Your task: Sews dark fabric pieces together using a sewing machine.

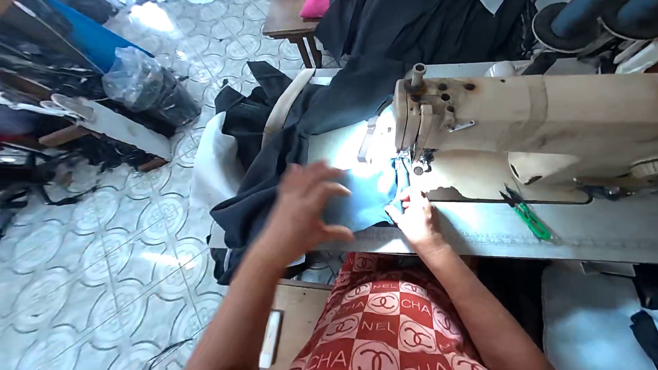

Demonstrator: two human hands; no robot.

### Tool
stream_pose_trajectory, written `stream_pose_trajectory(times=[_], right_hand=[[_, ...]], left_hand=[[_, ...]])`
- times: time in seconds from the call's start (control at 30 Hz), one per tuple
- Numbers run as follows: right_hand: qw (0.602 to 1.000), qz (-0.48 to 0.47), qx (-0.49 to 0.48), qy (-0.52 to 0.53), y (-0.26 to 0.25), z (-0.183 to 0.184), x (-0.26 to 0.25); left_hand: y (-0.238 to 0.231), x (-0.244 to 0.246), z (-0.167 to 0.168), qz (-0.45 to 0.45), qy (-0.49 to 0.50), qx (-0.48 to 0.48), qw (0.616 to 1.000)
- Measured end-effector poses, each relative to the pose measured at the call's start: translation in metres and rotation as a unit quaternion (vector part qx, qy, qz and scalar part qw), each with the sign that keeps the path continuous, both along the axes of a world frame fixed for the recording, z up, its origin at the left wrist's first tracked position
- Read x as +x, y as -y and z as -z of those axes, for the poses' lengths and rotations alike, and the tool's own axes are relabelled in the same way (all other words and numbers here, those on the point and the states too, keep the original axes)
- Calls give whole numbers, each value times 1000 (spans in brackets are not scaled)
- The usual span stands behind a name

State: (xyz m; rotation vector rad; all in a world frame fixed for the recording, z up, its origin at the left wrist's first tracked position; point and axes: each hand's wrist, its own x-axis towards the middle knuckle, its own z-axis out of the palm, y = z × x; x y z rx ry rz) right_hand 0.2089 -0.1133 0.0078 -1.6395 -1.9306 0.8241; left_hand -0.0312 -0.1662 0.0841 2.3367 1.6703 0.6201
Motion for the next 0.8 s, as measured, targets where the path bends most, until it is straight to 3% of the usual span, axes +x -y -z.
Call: stream_pose_trajectory(times=[0.1,0.2,0.43,0.67,0.8], right_hand=[[999,-10,-28,13,-3,-7,6],[1000,-5,7,-4,-6,-2,15],[999,2,26,-27,-8,3,16],[996,9,81,35,0,0,7],[995,-6,66,79,1,-3,4]], left_hand=[[-10,67,61,97,33,-30,994],[-25,77,84,77,9,4,997],[-43,70,74,114,-100,86,985],[-46,80,64,126,-133,30,983],[-43,82,65,129,-132,25,982]])
